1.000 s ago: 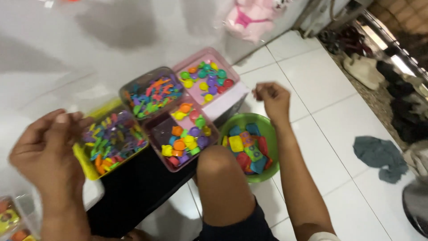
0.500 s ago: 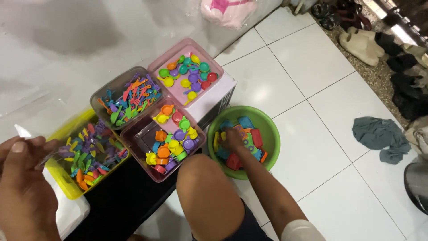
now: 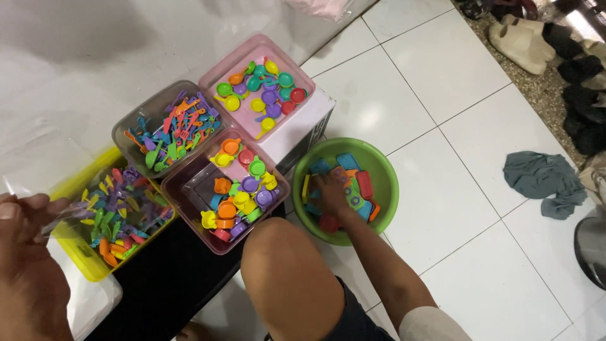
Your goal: The person sits on the floor and packs colorful plastic toy pieces into clear plastic bags. They pick up various small toys from containers and a green basin, place them into bags, and arrange the filled bags.
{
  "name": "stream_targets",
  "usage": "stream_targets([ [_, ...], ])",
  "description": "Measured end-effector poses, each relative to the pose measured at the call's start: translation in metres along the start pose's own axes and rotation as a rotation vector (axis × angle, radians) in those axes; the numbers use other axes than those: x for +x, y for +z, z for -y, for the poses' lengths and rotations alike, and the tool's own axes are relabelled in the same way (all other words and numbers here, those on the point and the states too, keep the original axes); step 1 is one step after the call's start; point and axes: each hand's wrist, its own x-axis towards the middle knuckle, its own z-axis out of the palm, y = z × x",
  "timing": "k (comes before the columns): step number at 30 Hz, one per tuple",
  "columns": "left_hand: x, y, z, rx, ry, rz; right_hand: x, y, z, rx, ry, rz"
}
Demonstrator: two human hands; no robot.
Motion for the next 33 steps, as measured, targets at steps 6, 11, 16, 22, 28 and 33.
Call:
stream_targets([
  [6, -0.001, 0.005, -0.006, -0.041, -0.006, -0.004, -0.003, 0.014, 0.001, -0.076, 0.037, 0.151],
  [11, -0.007, 0.008, -0.016, -0.051, 0.022, -0.017, -0.006, 0.012, 0.006, -0.119, -0.008, 0.134],
  [16, -0.013, 0.015, -0.028, -0.026, 0.016, -0.100, -0.004, -0.003, 0.017, -0.090, -0.038, -0.074],
  [22, -0.016, 0.013, -0.034, -0.105, -0.008, -0.132, 0.006, -0.022, -0.002, 0.246, 0.145, -0.245],
  [28, -0.014, 0.008, -0.036, -0.103, 0.067, -0.179, -0.003, -0.175, 0.081, 0.691, 0.576, -0.154],
  [33, -0.007, 0.009, -0.029, -0.224, 0.034, -0.289, 0.034, -0.201, 0.129, 0.746, 0.065, -0.265],
])
